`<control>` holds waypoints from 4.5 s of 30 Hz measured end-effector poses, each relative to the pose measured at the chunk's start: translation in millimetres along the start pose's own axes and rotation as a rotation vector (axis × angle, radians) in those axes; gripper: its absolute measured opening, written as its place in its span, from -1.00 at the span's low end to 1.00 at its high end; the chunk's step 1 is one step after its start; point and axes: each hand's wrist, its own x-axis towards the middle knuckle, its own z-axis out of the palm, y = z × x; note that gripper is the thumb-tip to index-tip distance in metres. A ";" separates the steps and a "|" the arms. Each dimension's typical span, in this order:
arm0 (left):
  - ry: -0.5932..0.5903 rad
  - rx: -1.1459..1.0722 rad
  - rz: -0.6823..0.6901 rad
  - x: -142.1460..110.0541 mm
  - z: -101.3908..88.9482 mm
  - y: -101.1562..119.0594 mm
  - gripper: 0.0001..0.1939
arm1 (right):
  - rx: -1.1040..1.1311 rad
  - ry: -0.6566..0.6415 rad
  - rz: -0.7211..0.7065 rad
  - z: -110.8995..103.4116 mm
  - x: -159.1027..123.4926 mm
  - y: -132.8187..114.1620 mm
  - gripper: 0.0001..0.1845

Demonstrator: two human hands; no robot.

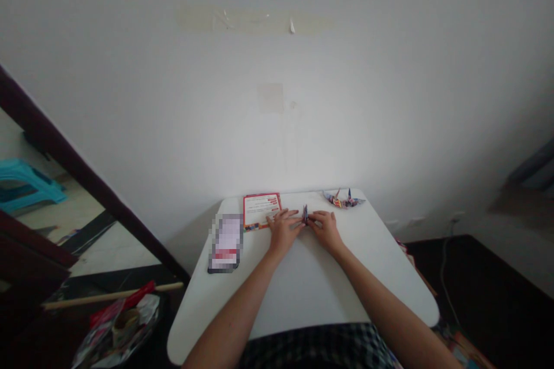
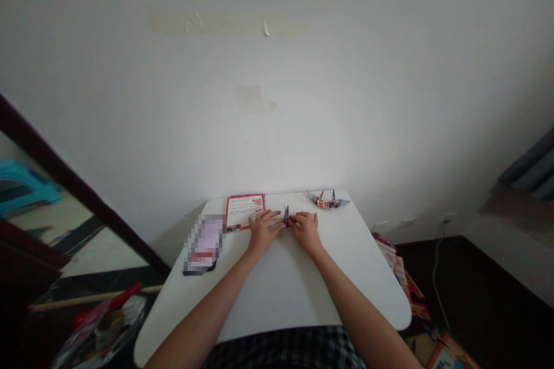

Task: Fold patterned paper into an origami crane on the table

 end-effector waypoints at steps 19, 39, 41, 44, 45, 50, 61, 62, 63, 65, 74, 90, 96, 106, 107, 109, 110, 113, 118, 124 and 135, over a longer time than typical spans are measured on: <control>0.003 0.029 0.002 -1.2 3.0 -0.7 -0.89 | 0.060 -0.071 0.029 -5.3 1.3 -3.3 -0.75; 0.013 0.015 -0.064 -0.4 -2.9 4.6 -0.91 | 0.048 -0.043 -0.003 -7.3 -1.1 -10.1 -0.77; 0.026 0.011 -0.056 -0.7 -2.8 4.7 -0.94 | 0.045 -0.056 -0.011 -7.6 -1.1 -10.4 -0.77; 0.044 0.010 -0.053 -1.0 -3.2 4.7 -0.89 | 0.028 -0.068 -0.022 -7.1 -1.3 -9.9 -0.78; 0.044 0.011 -0.054 -1.0 -3.4 4.6 -0.88 | 0.022 -0.073 -0.026 -6.9 -1.4 -9.7 -0.78; 0.051 -0.005 -0.063 0.4 -4.0 3.3 -0.89 | 0.021 -0.078 -0.036 -6.4 -2.0 -9.5 -0.80; -0.013 -0.053 -0.063 7.3 -6.3 -4.0 -0.91 | 0.103 -0.041 -0.011 -8.8 -2.6 -8.8 -0.78; -0.020 -0.055 -0.070 8.0 -6.4 -4.7 -0.90 | 0.108 -0.042 -0.010 -8.9 -2.6 -8.7 -0.78; -0.021 -0.055 -0.079 8.4 -6.2 -5.2 -0.90 | 0.113 -0.043 -0.009 -9.1 -2.4 -8.6 -0.78; -0.006 -0.052 -0.093 8.1 -5.4 -5.0 -0.90 | 0.118 -0.047 -0.010 -9.6 -1.6 -8.4 -0.77; 0.025 -0.006 -0.093 1.8 -3.0 0.9 -0.95 | 0.110 -0.043 -0.036 -11.8 1.9 -8.1 -0.74; -0.011 0.033 -0.049 7.4 -1.9 -10.3 -0.94 | -0.007 -0.078 -0.120 -0.6 1.3 0.0 -0.85; 0.117 0.002 -0.044 5.8 0.4 -9.5 -0.95 | 0.005 -0.047 -0.139 -0.3 3.5 3.0 -0.80; 0.074 0.023 -0.041 5.7 3.4 -12.3 -0.98 | -0.011 -0.023 -0.206 2.2 1.4 5.5 -0.93; 0.063 0.027 -0.042 5.9 3.4 -12.7 -0.99 | -0.017 -0.026 -0.210 2.9 0.9 5.8 -0.94; 0.046 0.033 -0.038 6.4 3.2 -13.3 -0.97 | -0.029 -0.036 -0.219 3.7 0.0 5.8 -0.95; 0.040 0.035 -0.036 6.6 3.0 -13.6 -0.97 | -0.033 -0.039 -0.221 3.9 -0.4 5.7 -0.95; 0.031 0.036 -0.027 6.5 2.7 -13.8 -0.96 | -0.039 -0.036 -0.223 4.4 -0.7 5.5 -0.96; 0.060 0.019 -0.032 4.7 2.5 -11.5 -0.99 | -0.013 -0.009 -0.217 5.3 2.4 8.8 -0.94; 0.090 0.018 -0.032 4.5 3.0 -10.7 -0.94 | 0.048 0.021 -0.205 2.2 4.6 8.8 -0.87; 0.148 -0.012 0.028 5.0 4.2 -17.4 -0.95 | 0.093 0.021 -0.158 -3.8 4.9 7.6 -0.77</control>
